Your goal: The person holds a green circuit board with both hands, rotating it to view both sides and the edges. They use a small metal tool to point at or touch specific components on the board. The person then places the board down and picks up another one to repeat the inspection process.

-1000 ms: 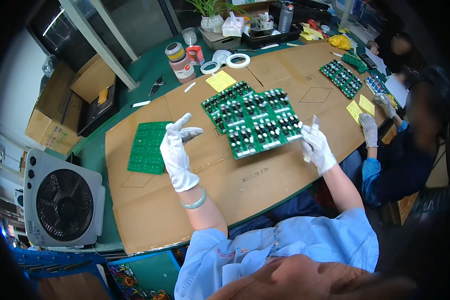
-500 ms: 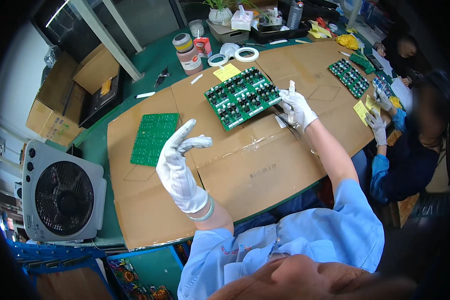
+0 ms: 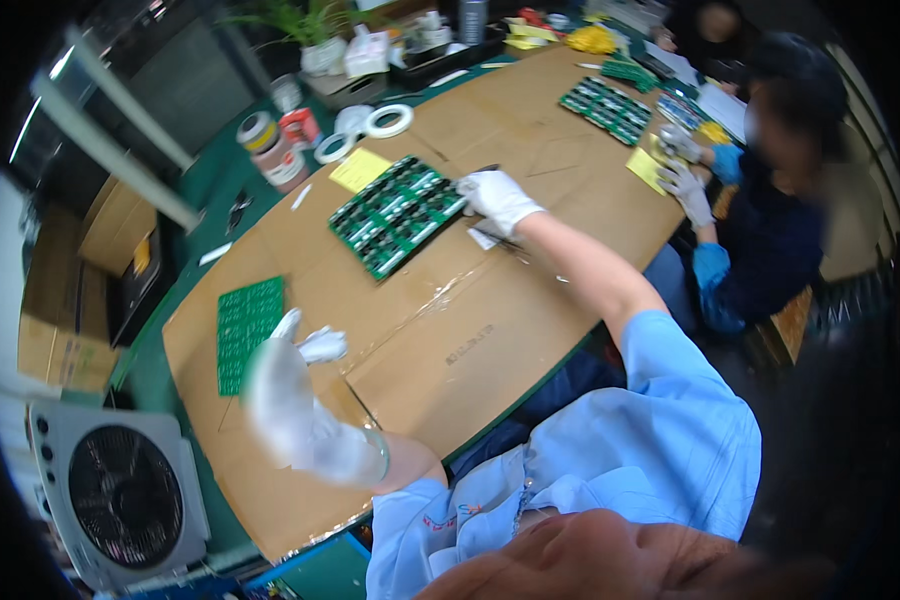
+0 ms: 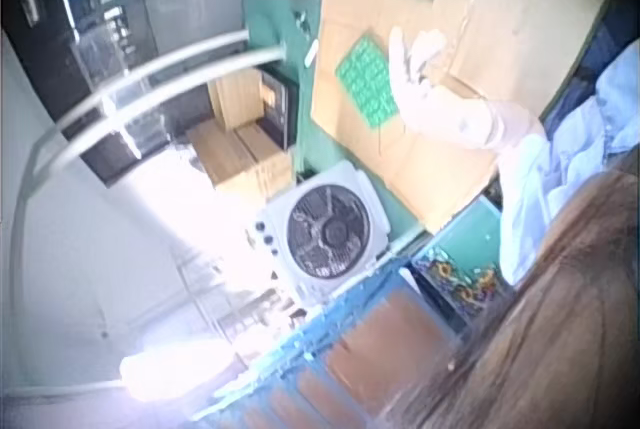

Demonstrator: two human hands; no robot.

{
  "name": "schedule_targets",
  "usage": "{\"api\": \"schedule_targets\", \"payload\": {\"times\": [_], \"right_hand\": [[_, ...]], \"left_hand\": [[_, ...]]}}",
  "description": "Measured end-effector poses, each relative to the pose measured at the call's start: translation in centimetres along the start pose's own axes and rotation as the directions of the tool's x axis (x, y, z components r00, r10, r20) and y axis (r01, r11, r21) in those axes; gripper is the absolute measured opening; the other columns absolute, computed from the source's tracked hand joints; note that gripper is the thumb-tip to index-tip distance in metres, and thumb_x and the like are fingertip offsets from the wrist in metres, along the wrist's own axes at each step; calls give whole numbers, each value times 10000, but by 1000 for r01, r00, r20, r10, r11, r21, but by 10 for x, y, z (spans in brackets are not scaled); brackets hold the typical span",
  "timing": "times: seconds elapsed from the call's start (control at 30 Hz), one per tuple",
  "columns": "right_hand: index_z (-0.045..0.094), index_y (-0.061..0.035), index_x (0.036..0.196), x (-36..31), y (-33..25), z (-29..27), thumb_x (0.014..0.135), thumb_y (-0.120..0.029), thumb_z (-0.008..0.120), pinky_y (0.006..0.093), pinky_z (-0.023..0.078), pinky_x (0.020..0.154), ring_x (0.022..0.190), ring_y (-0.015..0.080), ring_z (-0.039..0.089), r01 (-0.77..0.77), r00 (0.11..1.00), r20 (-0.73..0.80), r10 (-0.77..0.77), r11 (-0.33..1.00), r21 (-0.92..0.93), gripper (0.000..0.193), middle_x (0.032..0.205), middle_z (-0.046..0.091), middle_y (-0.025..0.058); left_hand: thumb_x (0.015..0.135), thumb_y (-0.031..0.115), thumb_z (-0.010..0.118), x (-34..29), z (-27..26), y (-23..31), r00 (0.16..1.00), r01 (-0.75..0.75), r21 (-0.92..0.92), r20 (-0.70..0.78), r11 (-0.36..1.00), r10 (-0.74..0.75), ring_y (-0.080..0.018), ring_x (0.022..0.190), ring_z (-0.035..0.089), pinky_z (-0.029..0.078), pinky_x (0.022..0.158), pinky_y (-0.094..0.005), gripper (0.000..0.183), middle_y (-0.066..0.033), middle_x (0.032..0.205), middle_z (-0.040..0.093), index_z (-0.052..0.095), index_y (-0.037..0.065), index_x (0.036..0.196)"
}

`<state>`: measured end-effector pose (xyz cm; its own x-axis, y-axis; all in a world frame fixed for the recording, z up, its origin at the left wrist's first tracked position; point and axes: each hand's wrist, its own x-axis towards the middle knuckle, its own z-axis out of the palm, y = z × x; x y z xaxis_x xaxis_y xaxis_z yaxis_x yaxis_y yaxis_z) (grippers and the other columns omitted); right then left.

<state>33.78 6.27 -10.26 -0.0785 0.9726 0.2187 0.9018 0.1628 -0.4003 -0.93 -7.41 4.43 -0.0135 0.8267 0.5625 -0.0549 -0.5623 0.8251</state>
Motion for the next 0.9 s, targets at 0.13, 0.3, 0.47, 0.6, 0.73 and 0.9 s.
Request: {"api": "schedule_targets", "payload": {"times": [0.13,0.3,0.47,0.6,0.73,0.9], "right_hand": [[660,-76,835,2,-6,-7,878,-268,495,433,505,646,739,353,631,-222,975,36,219,948,228,258,755,676,140],[655,-25,809,-5,-22,-20,874,-315,524,423,493,650,688,342,629,-359,930,66,363,851,384,325,720,674,152],[649,-5,822,-1,3,-13,855,-334,568,435,501,639,674,354,628,-313,942,-22,335,902,298,340,729,667,171],[659,-100,869,-34,6,-11,852,-340,560,462,504,620,691,365,623,-177,960,-221,174,984,3,260,738,656,154],[649,-165,915,-96,-32,-32,828,-299,588,451,504,568,653,351,621,42,995,-95,-40,999,25,171,707,639,138],[582,-109,1122,-176,-80,-45,770,-300,647,435,497,546,669,316,637,122,971,213,-106,990,-63,406,736,640,106]], "left_hand": [[940,587,302,1,3,2,999,-49,50,4,998,49,-291,744,659,512,829,-415,801,-230,729,649,537,-150,1151],[942,592,287,1,4,0,997,-73,100,-7,992,74,-286,740,656,515,826,-416,809,-233,726,647,533,-151,1149],[934,602,302,0,6,2,997,-53,114,-48,992,59,-281,728,653,516,824,-417,826,-237,725,646,517,-163,1161],[920,619,323,0,5,8,992,-24,128,-116,992,39,-274,724,653,515,828,-409,844,-237,725,645,512,-166,1166],[924,595,348,-12,-9,7,995,-46,132,-79,990,57,-265,767,649,491,848,-392,815,-227,749,651,496,-160,1194],[852,573,530,-18,-3,23,970,-69,186,241,980,23,-274,786,656,494,792,-382,806,-210,810,663,495,-139,1229]]}}
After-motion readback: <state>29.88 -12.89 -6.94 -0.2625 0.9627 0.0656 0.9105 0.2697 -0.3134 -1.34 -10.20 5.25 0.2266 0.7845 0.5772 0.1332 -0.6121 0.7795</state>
